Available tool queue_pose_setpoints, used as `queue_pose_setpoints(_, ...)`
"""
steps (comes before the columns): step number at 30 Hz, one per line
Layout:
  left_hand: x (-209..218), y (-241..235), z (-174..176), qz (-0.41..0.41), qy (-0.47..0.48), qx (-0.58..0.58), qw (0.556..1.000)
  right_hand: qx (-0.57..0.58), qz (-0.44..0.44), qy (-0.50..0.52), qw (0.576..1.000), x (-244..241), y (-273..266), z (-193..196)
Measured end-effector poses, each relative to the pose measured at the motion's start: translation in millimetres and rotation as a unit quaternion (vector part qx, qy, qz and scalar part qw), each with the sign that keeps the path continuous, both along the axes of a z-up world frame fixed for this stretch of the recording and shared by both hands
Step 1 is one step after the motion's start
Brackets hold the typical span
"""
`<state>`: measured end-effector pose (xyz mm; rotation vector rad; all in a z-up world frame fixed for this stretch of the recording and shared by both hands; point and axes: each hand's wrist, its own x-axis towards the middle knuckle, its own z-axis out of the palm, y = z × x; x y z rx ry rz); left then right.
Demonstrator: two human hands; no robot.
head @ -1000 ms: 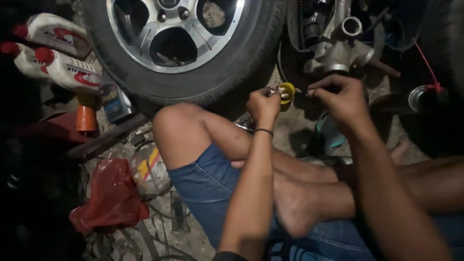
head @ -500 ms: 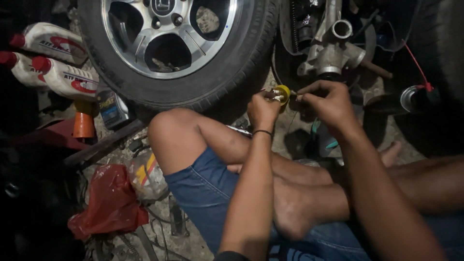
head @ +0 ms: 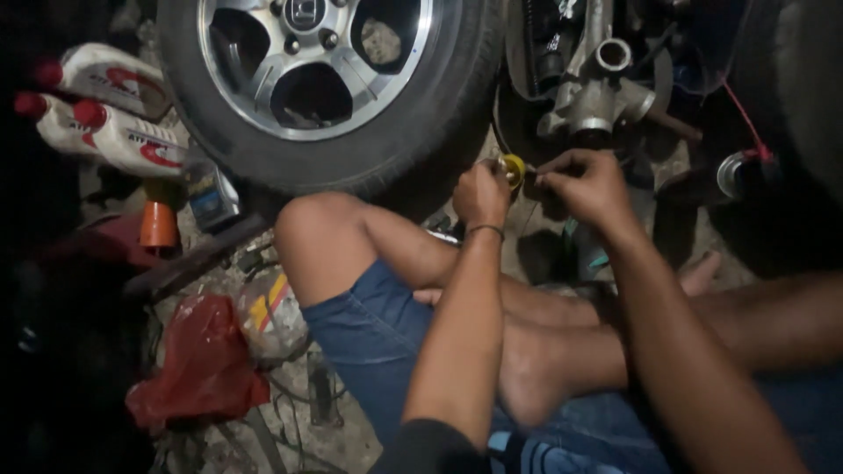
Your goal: Clean a spark plug using sandpaper and spray cleaner
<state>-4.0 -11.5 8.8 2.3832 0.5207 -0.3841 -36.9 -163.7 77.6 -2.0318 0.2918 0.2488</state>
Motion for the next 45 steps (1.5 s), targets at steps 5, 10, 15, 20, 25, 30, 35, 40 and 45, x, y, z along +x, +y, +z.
queue_pose_setpoints(5, 10.6, -5.1, -24.7, 0.0, -0.038, 0.024, 0.999, 0.007, -0.025, 0.006, 1.0, 1.7, 0.7, 0.9)
queue_pose_setpoints(10, 10.8, -7.3, -30.5, 0.02, -0.047, 0.016, 0.999, 0.006, -0.039, 0.025, 0.999, -9.4, 3.8, 3.7)
queue_pose_setpoints(15, 12.0, -5.1, -22.5, 0.063, -0.016, 0.013, 0.998, -0.006, -0.027, 0.065, 0.997, 0.4, -3.5, -20.7)
queue_pose_setpoints(20, 10.2, -8.5, -15.5, 0.017, -0.054, 0.014, 0.998, 0.029, -0.034, 0.075, 0.996, 0.4, 1.8, -22.5)
queue_pose_setpoints(25, 14.7, -13.2, -45.2, -0.007, -0.114, 0.026, 0.993, 0.02, -0.046, 0.087, 0.995, 3.5, 0.3, -22.5)
queue_pose_setpoints(30, 15.7, -9.4, -42.1, 0.03, -0.107, 0.012, 0.994, -0.009, -0.026, 0.062, 0.998, 1.2, 3.2, -7.8)
queue_pose_setpoints(35, 24.3, -4.8, -55.3, 0.069, -0.153, -0.033, 0.985, -0.03, -0.016, 0.042, 0.999, -1.4, -0.1, 8.6)
queue_pose_setpoints(40, 34.2, 3.2, -93.1, 0.149, -0.113, -0.069, 0.98, -0.035, -0.022, 0.03, 0.999, -6.1, -3.0, 2.2)
queue_pose_setpoints(45, 49.1, 18.8, -155.6, 0.249, -0.071, -0.113, 0.959, -0.015, -0.032, 0.021, 0.999, 9.2, -21.8, -36.0)
